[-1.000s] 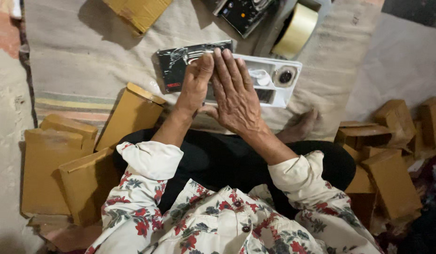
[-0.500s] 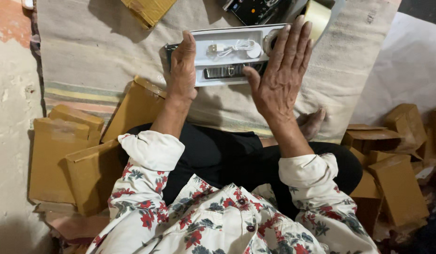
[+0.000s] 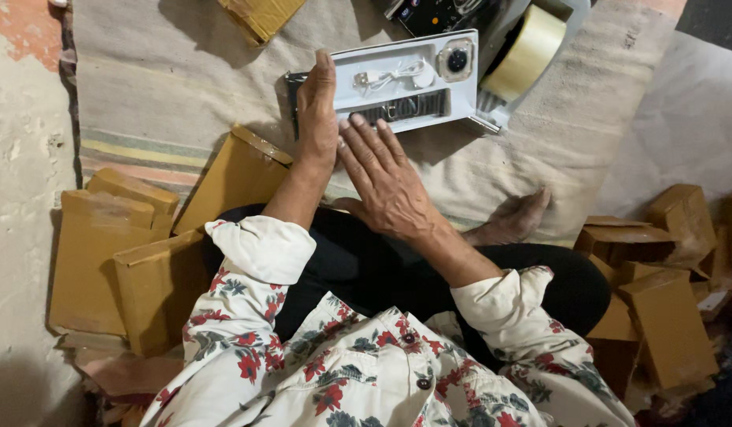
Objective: The person sits on the floor and packs smartwatch boxes into small cardboard shipping boxes. They open the product packaging, place the contents into the shipping box, fold the flaps, and seal the box with packing tape using a tape dispenser.
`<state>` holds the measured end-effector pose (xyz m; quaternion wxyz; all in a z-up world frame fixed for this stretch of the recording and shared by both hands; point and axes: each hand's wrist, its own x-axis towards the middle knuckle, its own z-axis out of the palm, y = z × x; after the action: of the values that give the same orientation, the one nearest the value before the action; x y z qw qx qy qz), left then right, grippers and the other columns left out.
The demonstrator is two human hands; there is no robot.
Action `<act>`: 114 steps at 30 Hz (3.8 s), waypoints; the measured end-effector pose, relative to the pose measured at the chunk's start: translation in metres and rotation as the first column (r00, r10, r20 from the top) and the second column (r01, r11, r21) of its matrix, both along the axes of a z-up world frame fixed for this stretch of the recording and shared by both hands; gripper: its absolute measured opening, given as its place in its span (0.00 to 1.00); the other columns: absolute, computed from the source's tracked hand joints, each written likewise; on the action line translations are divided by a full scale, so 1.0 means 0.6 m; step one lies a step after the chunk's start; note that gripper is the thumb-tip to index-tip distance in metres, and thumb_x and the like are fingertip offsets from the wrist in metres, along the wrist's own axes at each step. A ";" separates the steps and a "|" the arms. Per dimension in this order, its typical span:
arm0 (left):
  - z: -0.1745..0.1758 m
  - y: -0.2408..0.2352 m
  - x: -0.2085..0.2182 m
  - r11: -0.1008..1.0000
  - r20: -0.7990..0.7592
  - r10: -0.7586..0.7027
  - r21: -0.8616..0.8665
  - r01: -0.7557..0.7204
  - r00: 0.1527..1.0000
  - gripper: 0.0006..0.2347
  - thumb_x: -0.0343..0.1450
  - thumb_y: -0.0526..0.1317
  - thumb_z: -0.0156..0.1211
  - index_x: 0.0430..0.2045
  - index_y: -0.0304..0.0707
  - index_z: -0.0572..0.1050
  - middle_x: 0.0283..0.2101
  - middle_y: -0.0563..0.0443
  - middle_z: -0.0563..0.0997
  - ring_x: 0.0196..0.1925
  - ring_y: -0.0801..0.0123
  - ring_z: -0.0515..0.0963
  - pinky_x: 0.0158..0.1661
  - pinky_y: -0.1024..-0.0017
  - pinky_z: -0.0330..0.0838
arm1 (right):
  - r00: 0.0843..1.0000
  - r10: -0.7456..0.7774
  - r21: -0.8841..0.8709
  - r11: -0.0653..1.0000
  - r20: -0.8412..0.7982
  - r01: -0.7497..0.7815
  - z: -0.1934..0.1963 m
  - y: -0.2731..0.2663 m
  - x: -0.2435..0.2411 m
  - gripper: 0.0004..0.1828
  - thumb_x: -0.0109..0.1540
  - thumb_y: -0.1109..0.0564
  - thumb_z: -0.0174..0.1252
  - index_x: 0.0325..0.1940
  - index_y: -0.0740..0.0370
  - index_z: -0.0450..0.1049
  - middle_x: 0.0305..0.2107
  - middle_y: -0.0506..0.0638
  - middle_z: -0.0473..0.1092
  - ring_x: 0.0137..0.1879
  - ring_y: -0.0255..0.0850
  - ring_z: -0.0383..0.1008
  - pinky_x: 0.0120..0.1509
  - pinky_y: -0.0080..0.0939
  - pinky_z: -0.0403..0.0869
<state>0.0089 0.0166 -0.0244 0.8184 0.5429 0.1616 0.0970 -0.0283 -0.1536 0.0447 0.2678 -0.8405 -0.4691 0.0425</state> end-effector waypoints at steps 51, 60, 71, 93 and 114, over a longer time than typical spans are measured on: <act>0.066 0.028 0.000 0.263 -0.107 -0.322 0.944 0.198 0.941 0.58 0.47 0.53 0.89 0.68 0.39 0.51 0.59 0.41 0.62 0.59 0.49 0.73 0.59 0.60 0.73 | 0.518 0.058 0.516 0.236 -0.853 0.823 -0.036 -0.099 0.083 0.20 0.67 0.58 0.65 0.59 0.69 0.69 0.47 0.56 0.76 0.49 0.41 0.81 0.55 0.45 0.84; 0.002 0.081 0.016 0.067 -0.278 -0.047 0.958 0.280 0.960 0.43 0.70 0.60 0.76 0.74 0.46 0.53 0.71 0.36 0.58 0.74 0.46 0.61 0.72 0.45 0.63 | 0.483 0.091 0.490 0.091 -0.871 0.867 -0.036 -0.127 0.107 0.16 0.68 0.59 0.65 0.56 0.66 0.70 0.45 0.55 0.76 0.47 0.41 0.81 0.49 0.41 0.84; -0.053 0.035 -0.006 -0.181 -0.483 0.058 0.856 0.485 0.874 0.52 0.53 0.43 0.81 0.74 0.46 0.53 0.68 0.36 0.62 0.72 0.40 0.59 0.61 0.40 0.62 | 0.447 0.141 0.431 -0.130 -0.883 0.893 -0.008 -0.186 0.126 0.13 0.70 0.55 0.63 0.54 0.62 0.70 0.42 0.51 0.76 0.46 0.42 0.79 0.53 0.46 0.81; 0.049 0.064 0.022 0.638 0.001 -0.502 0.676 0.369 0.865 0.55 0.55 0.53 0.90 0.74 0.47 0.51 0.69 0.43 0.66 0.75 0.49 0.67 0.74 0.50 0.63 | 0.411 -0.014 0.404 0.163 -0.911 0.900 -0.056 -0.093 0.075 0.14 0.68 0.57 0.64 0.54 0.64 0.72 0.44 0.53 0.77 0.45 0.39 0.81 0.53 0.45 0.84; 0.061 -0.049 0.003 -0.039 -0.156 -0.196 0.988 0.151 0.968 0.60 0.52 0.46 0.82 0.77 0.50 0.39 0.68 0.36 0.57 0.72 0.42 0.58 0.61 0.46 0.67 | 0.345 0.090 0.356 0.264 -0.934 0.896 -0.042 -0.047 0.045 0.20 0.69 0.61 0.62 0.63 0.71 0.68 0.51 0.53 0.74 0.54 0.39 0.76 0.61 0.42 0.77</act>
<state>0.0106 -0.0127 0.0122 0.1965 0.9758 -0.0378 0.0879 -0.0014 -0.1815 0.0197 0.8423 -0.5245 0.0735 0.1003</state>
